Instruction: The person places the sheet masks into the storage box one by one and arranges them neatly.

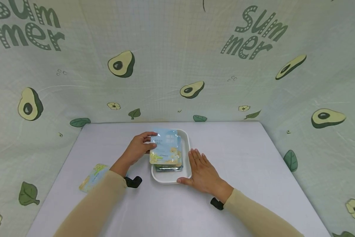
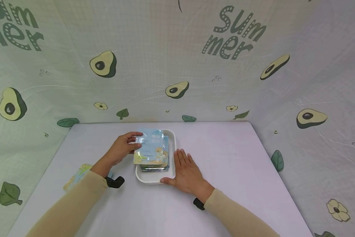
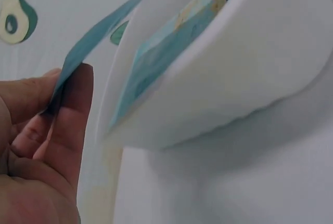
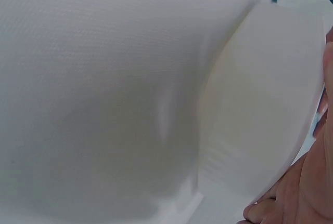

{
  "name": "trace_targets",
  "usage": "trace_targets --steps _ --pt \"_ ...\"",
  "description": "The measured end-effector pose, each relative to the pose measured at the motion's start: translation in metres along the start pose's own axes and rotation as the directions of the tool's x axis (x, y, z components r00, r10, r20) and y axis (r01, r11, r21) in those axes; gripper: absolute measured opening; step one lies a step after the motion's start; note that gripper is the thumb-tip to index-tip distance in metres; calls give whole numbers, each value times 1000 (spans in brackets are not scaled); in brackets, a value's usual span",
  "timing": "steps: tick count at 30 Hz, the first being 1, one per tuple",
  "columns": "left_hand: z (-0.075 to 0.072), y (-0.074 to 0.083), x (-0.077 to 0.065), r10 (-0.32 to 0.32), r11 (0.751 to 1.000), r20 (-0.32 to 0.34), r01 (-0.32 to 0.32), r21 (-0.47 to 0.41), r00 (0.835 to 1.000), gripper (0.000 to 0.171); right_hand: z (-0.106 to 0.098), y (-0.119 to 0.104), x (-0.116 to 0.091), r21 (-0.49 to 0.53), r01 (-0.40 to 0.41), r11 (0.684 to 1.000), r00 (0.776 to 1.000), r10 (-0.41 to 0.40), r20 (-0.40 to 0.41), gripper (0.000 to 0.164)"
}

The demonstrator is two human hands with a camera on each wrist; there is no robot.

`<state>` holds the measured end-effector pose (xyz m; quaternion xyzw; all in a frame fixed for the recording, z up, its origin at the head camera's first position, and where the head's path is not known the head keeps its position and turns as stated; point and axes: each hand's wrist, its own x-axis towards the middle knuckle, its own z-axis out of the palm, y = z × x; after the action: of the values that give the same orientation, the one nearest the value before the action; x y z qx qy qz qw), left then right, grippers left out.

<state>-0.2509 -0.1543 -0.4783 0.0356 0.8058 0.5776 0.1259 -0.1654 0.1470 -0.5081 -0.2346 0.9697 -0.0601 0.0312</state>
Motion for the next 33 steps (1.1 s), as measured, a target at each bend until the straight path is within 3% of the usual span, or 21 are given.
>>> trace_targets --steps 7,13,22,33 --pt "22 10 8 -15 996 -19 17 88 1000 48 -1 0 1 -8 2 1000 1000 -2 0 121" --pt "32 13 13 -28 978 -52 38 206 998 44 1 1 2 0 1 1000 1000 -1 0 121" --pt "33 13 13 -8 936 -75 34 350 997 46 1 0 0 2 2 1000 1000 -2 -8 121" --pt "33 12 14 10 911 -68 19 413 998 44 1 0 -1 8 5 1000 1000 -5 -16 121"
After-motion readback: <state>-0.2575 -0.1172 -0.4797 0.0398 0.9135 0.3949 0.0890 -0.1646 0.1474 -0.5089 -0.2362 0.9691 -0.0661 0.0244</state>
